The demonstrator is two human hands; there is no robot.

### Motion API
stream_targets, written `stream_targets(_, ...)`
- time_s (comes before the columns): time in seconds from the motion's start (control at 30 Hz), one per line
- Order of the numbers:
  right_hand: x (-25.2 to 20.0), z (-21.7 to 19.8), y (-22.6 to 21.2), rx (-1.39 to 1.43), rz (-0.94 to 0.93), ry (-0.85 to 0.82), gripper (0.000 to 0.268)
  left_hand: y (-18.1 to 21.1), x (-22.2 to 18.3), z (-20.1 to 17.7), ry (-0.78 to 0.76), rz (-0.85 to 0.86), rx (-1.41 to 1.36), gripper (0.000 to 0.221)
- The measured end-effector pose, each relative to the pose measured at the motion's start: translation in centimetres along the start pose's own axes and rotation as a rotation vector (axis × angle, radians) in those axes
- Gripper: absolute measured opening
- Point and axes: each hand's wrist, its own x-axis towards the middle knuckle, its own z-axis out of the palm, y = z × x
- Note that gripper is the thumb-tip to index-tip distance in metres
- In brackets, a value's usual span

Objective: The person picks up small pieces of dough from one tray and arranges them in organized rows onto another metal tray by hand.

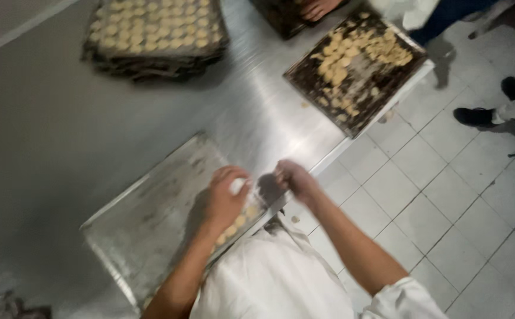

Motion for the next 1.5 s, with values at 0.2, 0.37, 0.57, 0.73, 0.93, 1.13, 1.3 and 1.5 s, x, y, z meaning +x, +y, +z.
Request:
stream_targets(0.2,9.2,-15.3,-14.8,-0.593,-0.234,0.220,0.018,-1.5,1.0,1.0,-0.029,-0.399,-0.015,0.025)
stream_targets(0.37,16.0,-21.7,-21.1,-0.928,-0.553,0.541,0.031,-1.3,-0.9,3.3,-0.048,-0.623,-0.025,0.028)
stream_targets(0.57,18.9,-21.2,-19.8,-1.158,-0.769,0.477,0.060,-1.8,-2.2,5.8,-0.005,-0.615,-0.164,0.023)
stream_targets(0.73,15.9,-19.6,-20.5,-1.402,-0.502,0.656,0.037,-1.6,-2.9,6.6,0.038,-0.645,-0.151,0.020)
stream_targets(0.93,14.8,-19.1,-20.8,-1.143,-0.600,0.718,0.041,-1.9,-3.6,6.7,0.042,-0.682,-0.224,0.021)
stream_targets(1.13,17.2,-16.3,-21.1,-1.476,-0.420,0.632,0.049,-3.6,-4.6,7.9,-0.093,-0.727,-0.064,0.025)
stream_targets(1.3,18.4,-17.2,-22.1,-1.555,-0.129,0.543,0.061,-5.0,-5.7,8.6,-0.080,-0.737,-0.184,0.030)
stream_targets(1.5,17.9,-21.0,-23.3,-0.420,-0.338,0.639,0.023,-5.9,-6.1,6.5,-0.147,-0.870,-0.164,0.033)
